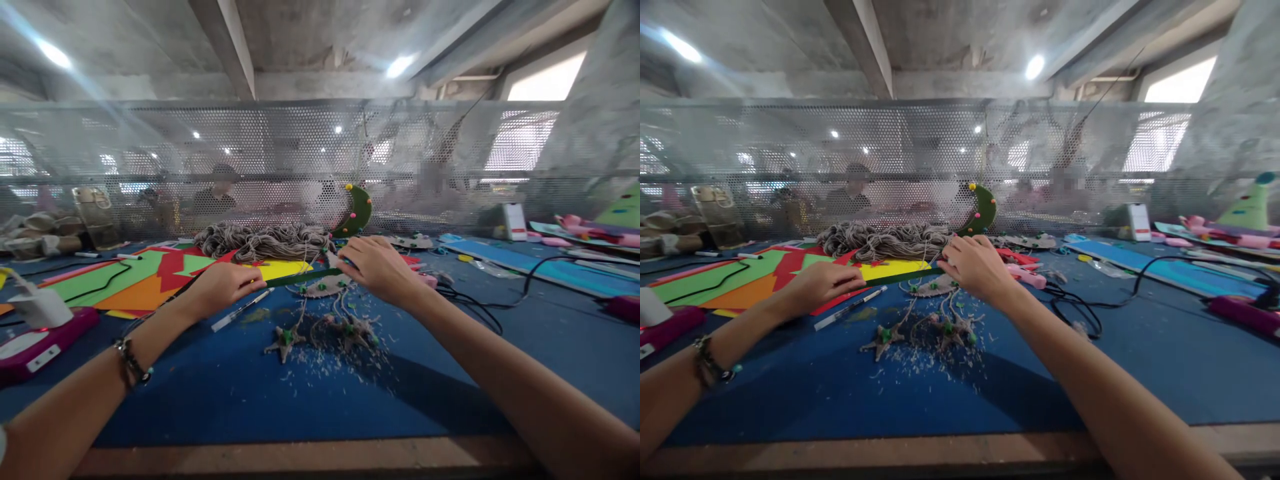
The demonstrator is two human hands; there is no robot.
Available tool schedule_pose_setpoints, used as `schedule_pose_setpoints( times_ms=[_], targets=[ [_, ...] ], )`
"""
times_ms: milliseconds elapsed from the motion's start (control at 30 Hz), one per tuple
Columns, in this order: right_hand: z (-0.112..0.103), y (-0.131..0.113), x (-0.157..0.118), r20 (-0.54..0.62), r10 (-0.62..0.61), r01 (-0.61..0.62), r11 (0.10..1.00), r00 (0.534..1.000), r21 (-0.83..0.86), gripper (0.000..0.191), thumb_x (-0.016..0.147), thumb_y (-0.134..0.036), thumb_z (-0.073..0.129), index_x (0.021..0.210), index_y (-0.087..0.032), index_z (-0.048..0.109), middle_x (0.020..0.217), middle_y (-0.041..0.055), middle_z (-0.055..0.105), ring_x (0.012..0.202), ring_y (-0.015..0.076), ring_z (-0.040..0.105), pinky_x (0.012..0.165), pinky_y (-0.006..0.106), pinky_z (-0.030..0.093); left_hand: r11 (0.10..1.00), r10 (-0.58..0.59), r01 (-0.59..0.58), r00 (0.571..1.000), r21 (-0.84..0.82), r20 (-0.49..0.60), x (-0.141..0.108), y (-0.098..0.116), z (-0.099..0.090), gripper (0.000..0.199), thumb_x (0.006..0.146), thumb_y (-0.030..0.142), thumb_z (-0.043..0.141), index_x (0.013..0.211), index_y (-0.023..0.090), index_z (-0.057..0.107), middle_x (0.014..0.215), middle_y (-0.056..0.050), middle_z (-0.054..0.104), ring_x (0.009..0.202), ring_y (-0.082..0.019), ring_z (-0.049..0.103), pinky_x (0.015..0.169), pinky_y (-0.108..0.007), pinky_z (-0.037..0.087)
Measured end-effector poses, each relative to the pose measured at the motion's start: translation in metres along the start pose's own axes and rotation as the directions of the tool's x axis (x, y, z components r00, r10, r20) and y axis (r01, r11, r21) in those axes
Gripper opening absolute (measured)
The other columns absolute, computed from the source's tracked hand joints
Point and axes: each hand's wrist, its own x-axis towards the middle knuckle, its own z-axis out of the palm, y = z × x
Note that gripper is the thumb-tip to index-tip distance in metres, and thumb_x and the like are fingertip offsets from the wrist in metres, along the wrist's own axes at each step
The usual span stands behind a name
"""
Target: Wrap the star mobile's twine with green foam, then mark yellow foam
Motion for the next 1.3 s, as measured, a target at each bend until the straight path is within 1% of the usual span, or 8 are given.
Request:
schedule_pose_setpoints(
  times_ms=[100, 200, 333, 633, 867, 1000, 1133, 1300],
  targets=[
    [-0.004, -0.027, 0.0, -0.092, -0.083, 0.095, 0.987, 0.992, 0.133, 0.031, 0.084, -0.037, 0.036, 0.099, -0.016, 0.052, 0.092, 0.0074, 0.057, 0.085, 0.0186, 0.048, 0.08, 0.034, 0.03, 0.997, 0.075, -0.074, 0.996, 0.022, -0.044, 0.002, 0.017, 0.005, 0.036, 0.087, 0.035, 0.03, 0.073, 0.015, 0.057, 0.064, -0.003, 0.06, 0.058, -0.014, 0.054, 0.051, -0.022, 0.03],
    [-0.006, -0.054, 0.0, -0.08, -0.241, 0.253, 0.938, 0.967, 0.238, 0.027, 0.084, -0.036, 0.037, 0.092, -0.017, 0.054, 0.087, 0.0045, 0.058, 0.082, 0.016, 0.049, 0.081, 0.032, 0.029, 0.981, 0.191, -0.188, 0.977, 0.041, -0.095, 0.002, 0.032, 0.009, 0.037, 0.088, 0.034, 0.028, 0.071, 0.016, 0.056, 0.062, -0.002, 0.06, 0.056, -0.014, 0.055, 0.05, -0.022, 0.031],
    [-0.009, -0.069, 0.0, 0.043, -0.251, 0.226, 0.925, 0.967, 0.305, 0.025, 0.086, -0.028, 0.035, 0.073, -0.017, 0.054, 0.067, 0.0005, 0.057, 0.06, 0.011, 0.047, 0.059, 0.024, 0.031, 0.972, 0.233, -0.234, 0.962, 0.01, -0.141, 0.001, 0.041, 0.01, 0.03, 0.087, 0.029, 0.029, 0.084, 0.018, 0.056, 0.064, 0.0, 0.062, 0.055, -0.013, 0.056, 0.049, -0.022, 0.032],
    [-0.01, -0.052, -0.002, 0.073, -0.148, 0.098, 0.881, 0.986, 0.463, 0.024, 0.086, -0.027, 0.035, 0.068, -0.016, 0.048, 0.063, -0.0005, 0.051, 0.056, 0.0084, 0.041, 0.053, 0.022, 0.026, 0.953, 0.244, -0.195, 0.948, 0.233, -0.203, 0.003, 0.032, 0.008, 0.024, 0.078, 0.02, 0.035, 0.07, 0.019, 0.057, 0.048, 0.002, 0.053, 0.043, -0.012, 0.046, 0.046, -0.022, 0.028],
    [-0.013, -0.016, 0.0, 0.063, 0.024, -0.056, 0.824, 0.998, 0.564, 0.023, 0.084, -0.028, 0.035, 0.067, -0.016, 0.046, 0.059, -0.0014, 0.047, 0.053, 0.0078, 0.039, 0.053, 0.022, 0.027, 0.975, 0.047, -0.023, 0.994, 0.221, -0.102, -0.002, 0.004, -0.005, 0.024, 0.078, 0.022, 0.034, 0.064, 0.018, 0.053, 0.047, 0.002, 0.047, 0.044, -0.012, 0.042, 0.046, -0.022, 0.023],
    [-0.014, 0.004, -0.001, 0.055, 0.201, -0.189, 0.743, 0.978, 0.642, 0.023, 0.082, -0.029, 0.037, 0.063, -0.017, 0.042, 0.055, -0.0032, 0.039, 0.05, 0.0075, 0.036, 0.049, 0.022, 0.028, 0.982, -0.187, 0.188, 0.978, -0.006, -0.089, -0.005, -0.011, -0.005, 0.02, 0.077, 0.023, 0.037, 0.064, 0.017, 0.05, 0.051, 0.002, 0.048, 0.044, -0.011, 0.041, 0.046, -0.022, 0.023],
    [-0.014, -0.002, -0.002, 0.124, 0.215, -0.221, 0.518, 0.969, 0.827, 0.027, 0.083, -0.034, 0.035, 0.063, -0.018, 0.038, 0.052, -0.0052, 0.032, 0.045, 0.0059, 0.03, 0.044, 0.021, 0.024, 0.908, -0.216, 0.208, 0.976, -0.365, 0.019, -0.003, -0.005, 0.002, 0.023, 0.079, 0.034, 0.039, 0.084, 0.016, 0.052, 0.055, 0.004, 0.045, 0.046, -0.009, 0.041, 0.046, -0.02, 0.028],
    [-0.018, -0.038, -0.003, 0.226, 0.031, -0.228, 0.147, 0.974, 0.962, 0.025, 0.085, -0.034, 0.034, 0.067, -0.017, 0.04, 0.049, -0.0068, 0.034, 0.042, 0.0042, 0.029, 0.042, 0.019, 0.024, 0.448, -0.052, 0.163, 0.986, -0.879, 0.156, 0.001, 0.023, 0.005, 0.046, 0.074, 0.035, 0.049, 0.115, 0.019, 0.037, 0.078, 0.0, 0.048, 0.051, -0.007, 0.043, 0.047, -0.019, 0.037]
  ],
)
